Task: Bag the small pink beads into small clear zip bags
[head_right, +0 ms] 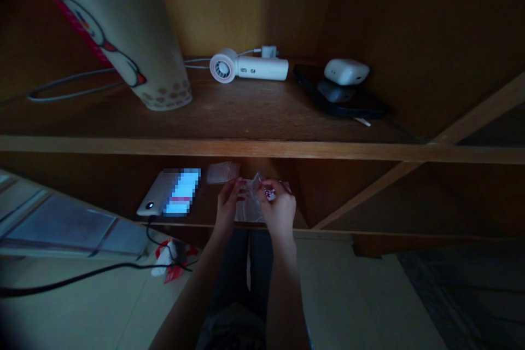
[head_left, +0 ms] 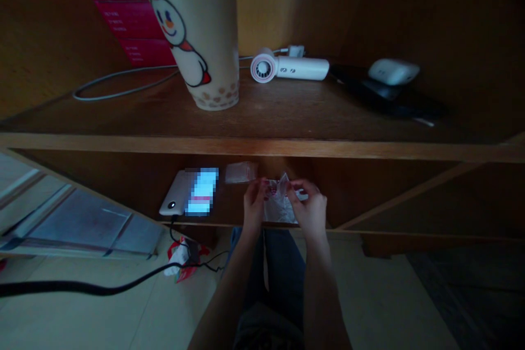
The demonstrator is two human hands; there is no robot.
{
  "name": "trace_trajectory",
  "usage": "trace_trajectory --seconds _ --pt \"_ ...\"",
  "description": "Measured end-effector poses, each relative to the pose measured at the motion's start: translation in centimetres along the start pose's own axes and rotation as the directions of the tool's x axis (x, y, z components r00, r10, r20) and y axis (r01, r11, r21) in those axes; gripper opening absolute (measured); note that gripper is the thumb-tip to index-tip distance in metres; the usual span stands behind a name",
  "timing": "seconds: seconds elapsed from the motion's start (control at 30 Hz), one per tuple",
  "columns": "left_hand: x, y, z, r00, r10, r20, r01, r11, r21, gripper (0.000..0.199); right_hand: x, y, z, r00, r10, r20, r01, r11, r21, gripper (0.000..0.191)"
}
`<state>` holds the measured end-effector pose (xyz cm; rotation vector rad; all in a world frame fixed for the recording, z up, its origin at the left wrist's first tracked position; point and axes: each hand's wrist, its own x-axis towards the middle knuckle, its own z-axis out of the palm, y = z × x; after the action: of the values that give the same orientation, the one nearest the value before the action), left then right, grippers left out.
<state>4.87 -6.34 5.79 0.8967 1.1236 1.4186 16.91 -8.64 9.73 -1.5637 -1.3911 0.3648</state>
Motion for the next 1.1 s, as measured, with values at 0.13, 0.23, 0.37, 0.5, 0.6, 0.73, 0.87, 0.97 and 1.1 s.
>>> trace_trajectory --seconds 0.13,0.23,0.37,0.5,0.6,0.73,0.87,0.97,1.1 --pt "0.3 -2.6 -0.1 0.968 -0.249 0.046 0.253 0.953 -0.169 0.044 0.2 -0.3 -0.6 0.995 0.014 0.100 -0.035 0.976 0.213 0.014" --pt "0.5 -3.1 -0.2 0.939 -0.332 0.093 0.345 0.897 -0.276 0.045 0.4 0.5 -0.8 0.995 0.027 0.099 -0.057 0.947 0.315 0.012" --pt "0.5 -2.2 -0.4 0.943 -0.327 0.058 0.327 0.882 -0.340 0.041 0.5 2.3 -0.8 0.993 0.107 0.057 -0.119 0.953 0.278 0.014" --pt "0.5 -1.4 -0.6 0.955 -0.292 0.054 0.293 0.899 -0.325 0.040 0.4 3.5 -0.6 0.984 0.175 0.032 -0.177 0.956 0.235 0.013" --pt "0.5 -1.3 -0.7 0.971 -0.235 0.031 0.235 0.936 -0.261 0.040 0.3 3.8 -0.3 0.981 0.194 0.014 -0.190 0.944 0.269 0.015" --pt "0.7 -1.1 -0.7 0.985 -0.173 -0.016 0.167 0.968 -0.189 0.039 0.1 3.4 -0.2 0.989 0.146 0.001 -0.136 0.919 0.371 0.018" --pt "0.8 -0.8 -0.7 0.993 -0.112 -0.022 0.108 0.985 -0.133 0.037 -0.2 2.8 0.0 0.991 0.096 0.093 -0.123 0.925 0.360 0.025" --pt "0.6 -0.5 -0.7 0.997 -0.078 0.006 0.078 0.994 -0.070 0.035 -0.4 2.8 0.7 0.979 0.122 0.166 -0.179 0.899 0.399 0.027" --pt "0.1 0.0 -0.5 0.995 -0.091 0.046 0.093 0.995 -0.041 0.038 -0.5 3.2 2.3 0.946 0.291 0.143 -0.322 0.793 0.517 0.034"
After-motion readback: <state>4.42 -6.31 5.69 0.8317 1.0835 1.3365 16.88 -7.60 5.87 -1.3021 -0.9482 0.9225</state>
